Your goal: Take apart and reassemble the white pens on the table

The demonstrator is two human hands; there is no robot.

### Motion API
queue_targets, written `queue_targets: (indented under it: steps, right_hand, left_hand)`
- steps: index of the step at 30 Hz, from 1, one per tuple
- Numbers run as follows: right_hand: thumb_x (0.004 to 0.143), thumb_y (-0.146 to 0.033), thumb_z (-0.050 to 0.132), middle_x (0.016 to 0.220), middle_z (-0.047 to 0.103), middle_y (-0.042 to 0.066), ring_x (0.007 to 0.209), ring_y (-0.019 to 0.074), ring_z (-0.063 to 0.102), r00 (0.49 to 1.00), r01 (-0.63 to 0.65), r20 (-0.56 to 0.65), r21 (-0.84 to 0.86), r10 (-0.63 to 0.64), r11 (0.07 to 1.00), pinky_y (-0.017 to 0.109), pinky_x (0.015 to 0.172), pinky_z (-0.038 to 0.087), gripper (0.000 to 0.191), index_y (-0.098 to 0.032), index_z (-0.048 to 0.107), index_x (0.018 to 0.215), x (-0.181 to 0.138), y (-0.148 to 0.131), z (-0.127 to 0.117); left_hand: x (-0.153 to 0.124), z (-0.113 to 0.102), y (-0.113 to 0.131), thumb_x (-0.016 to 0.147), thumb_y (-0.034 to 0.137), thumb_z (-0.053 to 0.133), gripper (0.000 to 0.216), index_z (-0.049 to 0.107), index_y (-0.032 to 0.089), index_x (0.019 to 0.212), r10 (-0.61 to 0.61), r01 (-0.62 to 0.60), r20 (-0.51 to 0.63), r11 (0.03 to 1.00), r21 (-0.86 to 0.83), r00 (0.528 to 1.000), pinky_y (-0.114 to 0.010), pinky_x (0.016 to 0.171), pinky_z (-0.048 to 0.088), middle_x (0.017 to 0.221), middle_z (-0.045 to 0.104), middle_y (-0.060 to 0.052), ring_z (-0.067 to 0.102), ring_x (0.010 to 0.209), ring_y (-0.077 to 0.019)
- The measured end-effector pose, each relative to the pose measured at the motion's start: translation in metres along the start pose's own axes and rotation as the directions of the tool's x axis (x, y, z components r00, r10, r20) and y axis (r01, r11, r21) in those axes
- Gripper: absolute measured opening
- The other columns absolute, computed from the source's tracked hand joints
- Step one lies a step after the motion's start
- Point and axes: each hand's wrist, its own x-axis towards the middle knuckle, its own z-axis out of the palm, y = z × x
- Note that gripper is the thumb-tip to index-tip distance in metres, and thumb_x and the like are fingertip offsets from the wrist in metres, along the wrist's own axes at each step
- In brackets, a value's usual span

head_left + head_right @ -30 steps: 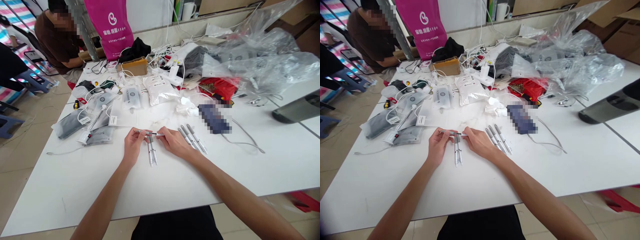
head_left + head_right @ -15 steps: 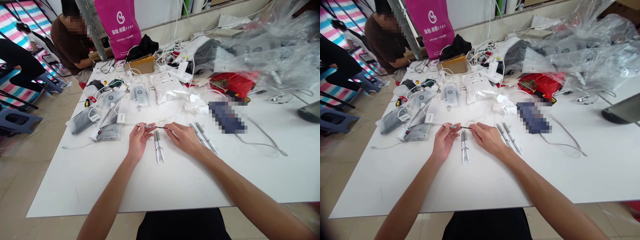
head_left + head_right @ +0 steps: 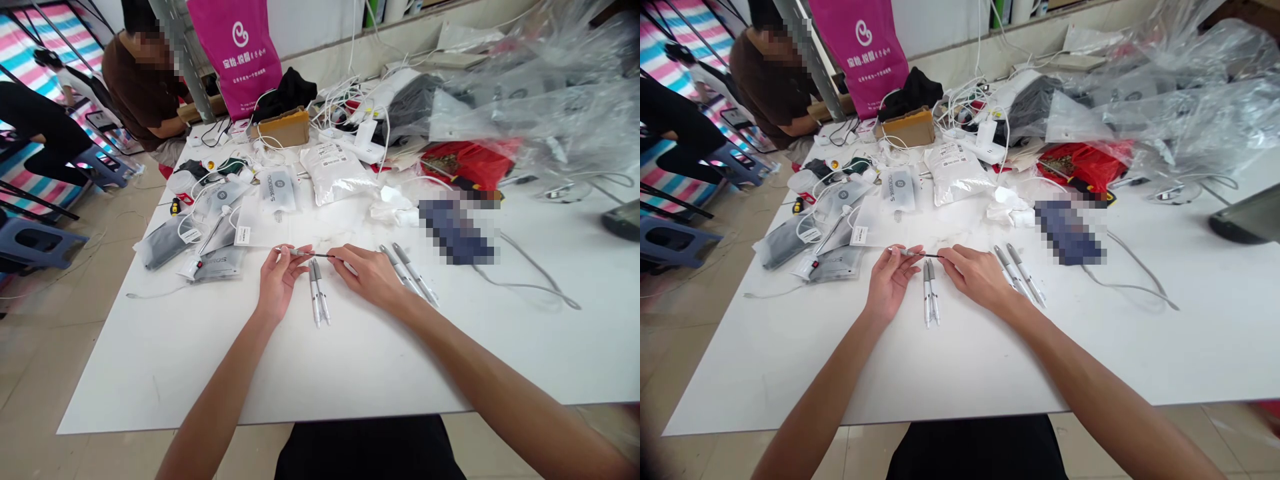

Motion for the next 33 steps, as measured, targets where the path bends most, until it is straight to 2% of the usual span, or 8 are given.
queue_targets:
  steps: [11,15,19,26,29,33]
  right_hand:
    - [0.113,-0.031,0.043,0.092,0.075,0.003,0.072,0.0144,0.065,0.999,0.007,0.032,-0.015,-0.006,1.000,0.030,0.059,0.031,0.027,-0.023,0.068,0.119,0.001,-0.001,-0.001]
    - [0.113,-0.032,0.043,0.092,0.075,0.003,0.073,0.0142,0.065,0.999,0.013,0.051,-0.014,-0.012,1.000,0.030,0.059,0.031,0.028,-0.022,0.068,0.119,0.001,-0.002,-0.002]
    - [0.114,-0.033,0.041,0.091,0.074,0.004,0.073,0.0142,0.065,0.998,0.017,0.059,-0.003,-0.017,1.000,0.030,0.060,0.032,0.031,-0.023,0.070,0.119,0.002,-0.004,-0.004]
    - [0.114,-0.034,0.043,0.102,0.079,0.004,0.076,0.0144,0.069,0.998,0.036,0.053,0.049,-0.038,0.998,0.029,0.061,0.037,0.027,-0.023,0.067,0.121,0.000,-0.010,-0.005]
    - [0.113,-0.039,0.046,0.101,0.080,0.006,0.076,0.0164,0.071,0.998,-0.008,0.057,0.064,0.005,0.998,0.029,0.062,0.040,0.026,-0.021,0.062,0.124,0.000,-0.011,-0.004]
    - [0.112,-0.043,0.048,0.099,0.080,0.007,0.073,0.0176,0.071,0.998,-0.058,0.019,0.057,0.057,0.997,0.029,0.063,0.041,0.028,-0.021,0.060,0.124,0.001,-0.008,-0.006]
  left_hand:
    - [-0.005,0.005,-0.003,0.095,0.048,0.077,0.033,0.061,0.022,0.108,0.039,-0.048,0.080,0.992,0.115,0.996,-0.035,0.082,0.060,0.119,0.080,-0.012,0.078,0.110,-0.0279]
    - [-0.006,0.005,-0.003,0.089,0.040,0.085,0.033,0.066,0.019,0.105,0.060,-0.073,0.079,0.982,0.174,0.995,-0.036,0.081,0.061,0.117,0.080,-0.014,0.078,0.108,-0.0292]
    - [-0.005,0.005,-0.002,0.083,0.041,0.089,0.035,0.072,0.018,0.103,0.064,-0.072,0.049,0.976,0.207,0.997,-0.038,0.081,0.062,0.111,0.081,-0.015,0.079,0.105,-0.0297]
    - [-0.009,0.009,-0.001,0.083,0.035,0.090,0.026,0.079,0.019,0.100,0.103,-0.122,0.078,0.948,0.295,0.992,-0.038,0.081,0.063,0.105,0.082,-0.010,0.077,0.090,-0.0232]
    - [-0.008,0.008,-0.002,0.082,0.035,0.090,0.026,0.078,0.018,0.097,0.136,-0.140,0.032,0.955,0.262,0.990,-0.036,0.079,0.061,0.101,0.081,-0.010,0.077,0.089,-0.0228]
    - [-0.001,0.000,-0.002,0.083,0.038,0.090,0.030,0.076,0.018,0.101,0.146,-0.135,-0.079,0.981,0.139,0.986,-0.030,0.079,0.059,0.103,0.079,-0.009,0.076,0.093,-0.0193]
